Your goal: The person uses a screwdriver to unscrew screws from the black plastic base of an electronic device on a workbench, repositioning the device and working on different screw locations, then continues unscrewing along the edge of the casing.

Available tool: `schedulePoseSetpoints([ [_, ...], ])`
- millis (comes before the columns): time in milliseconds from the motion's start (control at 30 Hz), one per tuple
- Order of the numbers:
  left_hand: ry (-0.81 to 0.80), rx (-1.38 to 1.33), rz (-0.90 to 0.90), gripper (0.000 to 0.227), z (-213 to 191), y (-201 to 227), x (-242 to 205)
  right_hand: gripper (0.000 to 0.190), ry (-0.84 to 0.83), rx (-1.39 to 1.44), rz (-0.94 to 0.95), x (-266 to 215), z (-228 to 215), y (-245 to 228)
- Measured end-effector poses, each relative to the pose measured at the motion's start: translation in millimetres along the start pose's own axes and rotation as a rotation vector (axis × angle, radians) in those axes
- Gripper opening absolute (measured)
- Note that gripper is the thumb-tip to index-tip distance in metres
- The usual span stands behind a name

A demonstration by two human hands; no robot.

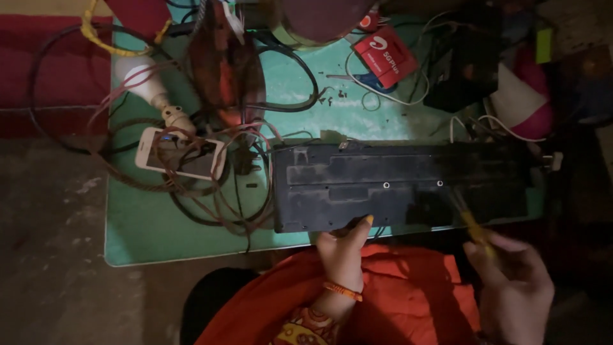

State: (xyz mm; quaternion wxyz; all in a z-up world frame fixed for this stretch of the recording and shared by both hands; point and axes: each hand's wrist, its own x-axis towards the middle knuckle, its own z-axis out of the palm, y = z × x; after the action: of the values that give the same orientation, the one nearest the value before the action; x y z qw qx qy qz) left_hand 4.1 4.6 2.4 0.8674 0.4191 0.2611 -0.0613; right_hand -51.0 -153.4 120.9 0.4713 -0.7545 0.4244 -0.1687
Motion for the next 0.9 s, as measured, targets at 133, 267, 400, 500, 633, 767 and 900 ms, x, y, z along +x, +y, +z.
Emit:
schedulePoseSetpoints([
  [133,-0.004,-0.040,-0.030,0.037,0,-2,0,0.039,-0.075,0.266,0.048,6,-5,21],
  [267,0.017,-0.102,-0.055,0.021,3,3,-2,0.029,-0.144,0.539,0.003,11,-1,53],
  [400,0.030,-0.124,-0.052,0.013,15,27,-7,0.016,-0.229,0.427,-0.341,-5,20,50],
  [500,0.012,-0.132,-0.025,0.016,8,15,-6,0.021,-0.305,0.370,-0.353,-6,23,71],
  [633,-0.024,-0.112,-0.011,0.022,-6,-11,-1,0.022,-0.236,0.065,-0.657,4,17,103],
  [767,-0.022,-0.094,-0.022,0.021,0,1,-2,0.016,-0.311,-0.028,-0.756,6,17,101],
  [900,-0.024,-0.081,-0.013,0.020,4,8,-3,0.019,-0.312,-0.020,-0.749,10,18,104],
])
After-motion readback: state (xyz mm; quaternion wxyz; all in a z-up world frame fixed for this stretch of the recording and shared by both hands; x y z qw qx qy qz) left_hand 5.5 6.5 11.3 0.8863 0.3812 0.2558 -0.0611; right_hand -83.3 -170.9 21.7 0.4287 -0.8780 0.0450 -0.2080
